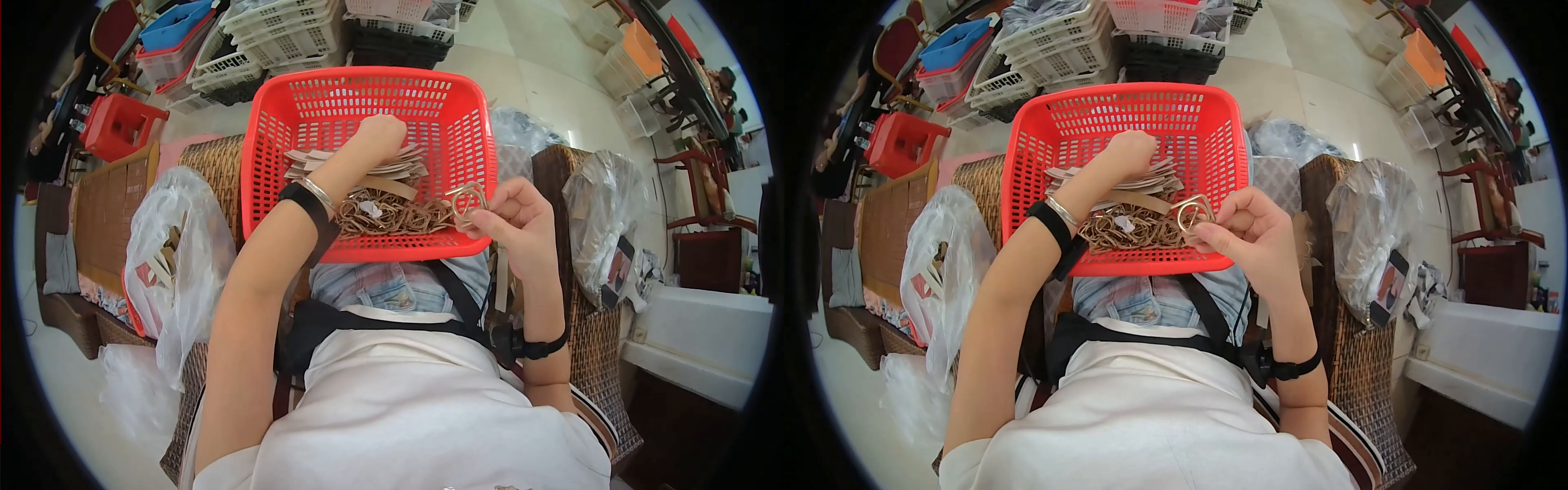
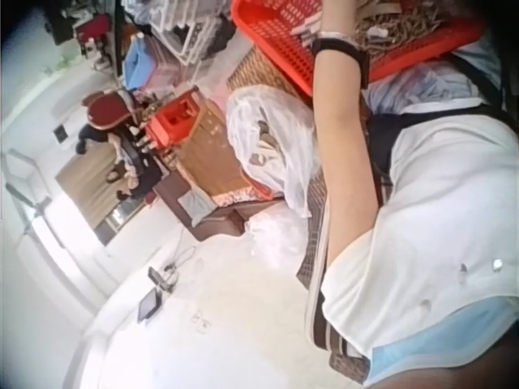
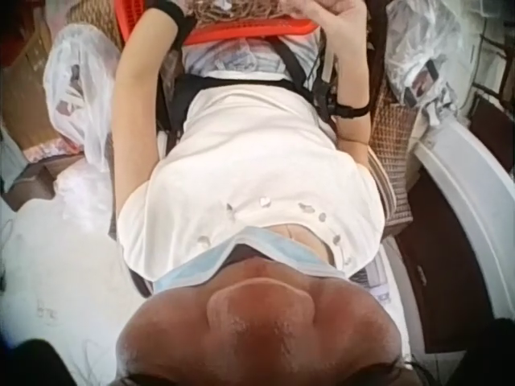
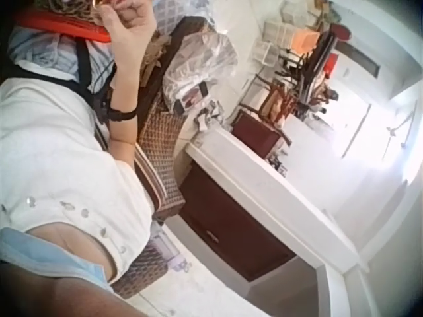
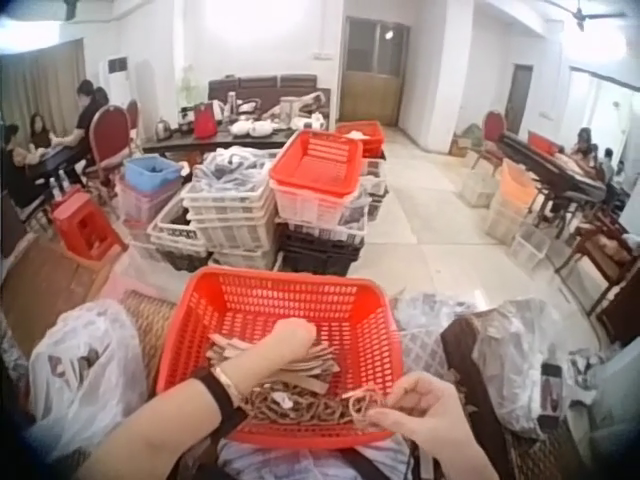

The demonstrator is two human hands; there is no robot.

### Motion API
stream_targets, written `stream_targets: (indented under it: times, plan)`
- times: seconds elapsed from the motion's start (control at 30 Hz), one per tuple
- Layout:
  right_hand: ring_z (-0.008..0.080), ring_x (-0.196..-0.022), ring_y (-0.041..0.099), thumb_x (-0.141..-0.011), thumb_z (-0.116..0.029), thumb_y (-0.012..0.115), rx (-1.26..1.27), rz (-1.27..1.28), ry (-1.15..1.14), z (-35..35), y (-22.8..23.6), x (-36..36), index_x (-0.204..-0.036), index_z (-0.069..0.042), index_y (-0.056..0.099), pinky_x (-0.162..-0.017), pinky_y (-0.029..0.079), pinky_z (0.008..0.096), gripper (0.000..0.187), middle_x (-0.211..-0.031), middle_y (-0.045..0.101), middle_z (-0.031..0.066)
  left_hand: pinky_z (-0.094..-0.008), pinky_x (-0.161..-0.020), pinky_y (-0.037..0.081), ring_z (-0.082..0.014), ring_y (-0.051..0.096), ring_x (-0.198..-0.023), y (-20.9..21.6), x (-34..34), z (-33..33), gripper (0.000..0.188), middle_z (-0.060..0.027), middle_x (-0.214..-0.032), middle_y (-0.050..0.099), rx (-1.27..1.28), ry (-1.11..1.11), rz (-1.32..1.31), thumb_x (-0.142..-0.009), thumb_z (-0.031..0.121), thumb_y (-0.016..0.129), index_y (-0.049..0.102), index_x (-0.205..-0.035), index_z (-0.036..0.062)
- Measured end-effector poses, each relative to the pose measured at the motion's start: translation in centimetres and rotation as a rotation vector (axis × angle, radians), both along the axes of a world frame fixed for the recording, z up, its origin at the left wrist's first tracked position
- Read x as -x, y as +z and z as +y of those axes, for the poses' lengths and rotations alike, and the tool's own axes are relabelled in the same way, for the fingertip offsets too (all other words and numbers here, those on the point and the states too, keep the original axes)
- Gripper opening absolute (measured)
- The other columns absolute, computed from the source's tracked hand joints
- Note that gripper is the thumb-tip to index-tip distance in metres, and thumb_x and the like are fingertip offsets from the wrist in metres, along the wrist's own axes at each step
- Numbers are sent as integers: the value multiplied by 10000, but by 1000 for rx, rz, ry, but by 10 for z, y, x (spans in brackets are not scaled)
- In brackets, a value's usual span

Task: Assembling brown paper tags onto small metal rings and stacking them in a red basket.

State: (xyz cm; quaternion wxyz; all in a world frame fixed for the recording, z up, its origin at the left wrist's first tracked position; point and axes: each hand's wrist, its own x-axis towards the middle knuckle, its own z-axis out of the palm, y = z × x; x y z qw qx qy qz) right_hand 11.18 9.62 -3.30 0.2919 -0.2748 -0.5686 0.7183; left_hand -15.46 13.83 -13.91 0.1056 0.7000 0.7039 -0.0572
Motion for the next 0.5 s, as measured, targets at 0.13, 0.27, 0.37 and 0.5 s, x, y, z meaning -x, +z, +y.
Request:
stream_targets:
  times: [0.13, 0.27, 0.37, 0.5]
  plan:
    - [212, -793, 688, -840, 33, 620, 159, 56, -7, -4, 15, -4, -1031, 38, 580, -696, 584, 295, 194, -923, 679, 156, -396, -724, 535, -300, 662, -808, 9, 1, -6, 281, -122, -824, 686, 95, 3, -127, -698, 319, 723, 712, -826, 68]
    - [214, -796, 688, -836, 23, 627, 239, 82, -25, -6, 14, -6, -1076, 39, 590, -681, 583, 289, 243, -920, 678, 157, -390, -717, 532, -296, 662, -786, 4, -3, -9, 279, -111, -796, 688, -32, 22, -91, -672, 318, 747, 713, -797, 71]
    - [216, -788, 687, -842, 9, 625, 325, 138, 26, -5, 10, -9, -1058, 34, 599, -673, 583, 287, 218, -919, 677, 154, -377, -715, 531, -268, 663, -758, 14, 5, -7, 260, -110, -770, 685, 74, 77, -196, -633, 276, 786, 711, -767, 66]
    - [200, -814, 679, -850, 12, 612, 373, 204, 45, -5, 6, -10, -1029, 22, 611, -671, 579, 274, 180, -932, 672, 136, -338, -662, 566, -207, 678, -771, 19, 11, -4, 221, -105, -862, 699, 263, 158, -432, -614, 163, 824, 722, -787, 70]
